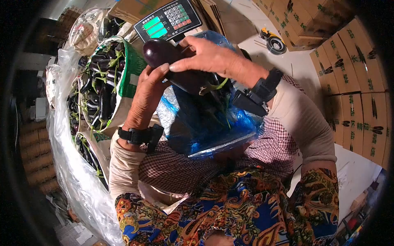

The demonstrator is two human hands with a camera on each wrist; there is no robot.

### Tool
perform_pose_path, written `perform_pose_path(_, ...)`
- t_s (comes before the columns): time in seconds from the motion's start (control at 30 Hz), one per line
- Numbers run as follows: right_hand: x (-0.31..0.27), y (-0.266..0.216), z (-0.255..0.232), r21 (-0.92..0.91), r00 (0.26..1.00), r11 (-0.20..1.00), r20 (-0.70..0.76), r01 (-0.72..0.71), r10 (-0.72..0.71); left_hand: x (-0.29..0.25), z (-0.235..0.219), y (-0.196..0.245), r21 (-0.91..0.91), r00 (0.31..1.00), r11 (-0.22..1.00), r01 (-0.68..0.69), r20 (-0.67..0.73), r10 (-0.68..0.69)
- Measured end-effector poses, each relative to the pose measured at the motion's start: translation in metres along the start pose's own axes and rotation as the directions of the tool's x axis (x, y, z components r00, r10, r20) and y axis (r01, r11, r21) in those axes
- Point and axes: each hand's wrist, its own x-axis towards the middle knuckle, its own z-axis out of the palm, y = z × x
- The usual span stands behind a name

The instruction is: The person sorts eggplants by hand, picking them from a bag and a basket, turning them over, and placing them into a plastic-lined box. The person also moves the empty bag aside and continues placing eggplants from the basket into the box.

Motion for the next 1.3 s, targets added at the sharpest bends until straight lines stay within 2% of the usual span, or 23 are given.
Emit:
perform_pose_path(0.03,-0.004,-0.009,-0.003,0.102,1.0,0.995,0.021,-0.007,0.005,0.001,-0.002,0.0,-0.038,0.999,0.999,-0.006,0.036,0.008)
perform_pose_path(0.13,-0.006,-0.012,-0.014,0.127,0.997,0.99,0.049,-0.06,0.054,0.003,-0.007,-0.002,-0.14,0.992,0.99,0.014,0.123,0.004)
perform_pose_path(0.17,-0.007,-0.014,-0.015,0.235,0.989,0.968,0.138,-0.09,0.058,0.004,-0.007,-0.002,-0.166,0.991,0.986,0.017,0.134,0.005)
perform_pose_path(0.3,-0.008,-0.009,-0.02,0.343,0.94,0.903,0.307,-0.257,0.151,0.004,-0.006,-0.003,-0.225,0.982,0.974,0.022,0.185,0.021)
perform_pose_path(0.5,-0.005,0.01,-0.016,0.29,0.923,0.93,0.37,-0.224,0.107,0.007,-0.015,-0.012,-0.235,0.97,0.969,0.078,0.244,-0.019)
perform_pose_path(0.63,-0.006,0.011,-0.011,0.24,0.944,0.954,0.313,-0.182,0.101,0.008,-0.009,-0.007,-0.2,0.975,0.976,0.084,0.221,-0.038)
perform_pose_path(0.7,-0.006,0.014,-0.008,0.217,0.948,0.953,0.284,-0.21,0.145,0.006,-0.001,0.0,-0.103,0.985,0.993,0.051,0.168,-0.033)
perform_pose_path(0.77,-0.007,0.014,-0.005,0.178,0.974,0.975,0.206,-0.132,0.094,0.008,-0.001,-0.002,0.03,0.989,0.999,-0.027,0.146,0.023)
perform_pose_path(0.8,-0.008,0.015,-0.003,0.156,0.983,0.983,0.169,-0.093,0.066,0.006,-0.002,-0.002,0.069,0.991,0.997,-0.019,0.136,0.009)
perform_pose_path(0.9,-0.008,0.017,-0.003,-0.074,0.995,0.994,0.051,-0.086,0.09,0.005,-0.006,-0.004,0.193,0.991,0.981,-0.015,0.131,-0.011)
perform_pose_path(1.0,-0.007,0.014,0.003,-0.232,0.994,0.967,-0.005,-0.105,0.107,0.002,-0.007,-0.006,0.102,0.985,0.991,0.087,0.141,-0.101)
perform_pose_path(1.1,-0.01,0.015,0.011,-0.526,0.996,0.848,-0.085,-0.066,0.024,0.007,-0.013,-0.016,0.027,0.986,0.994,0.106,0.122,-0.109)
perform_pose_path(1.17,-0.003,0.026,0.004,-0.535,0.999,0.845,-0.043,0.003,-0.031,0.011,-0.019,-0.022,-0.048,0.985,0.993,0.104,0.141,-0.097)
perform_pose_path(1.23,-0.002,0.018,-0.003,-0.438,0.997,0.897,0.018,-0.06,0.076,0.013,-0.025,-0.025,-0.161,0.983,0.982,0.097,0.172,-0.069)
perform_pose_path(1.3,-0.002,0.011,-0.009,-0.284,0.996,0.957,0.05,-0.058,0.076,0.013,-0.026,-0.022,-0.244,0.982,0.966,0.082,0.185,-0.036)
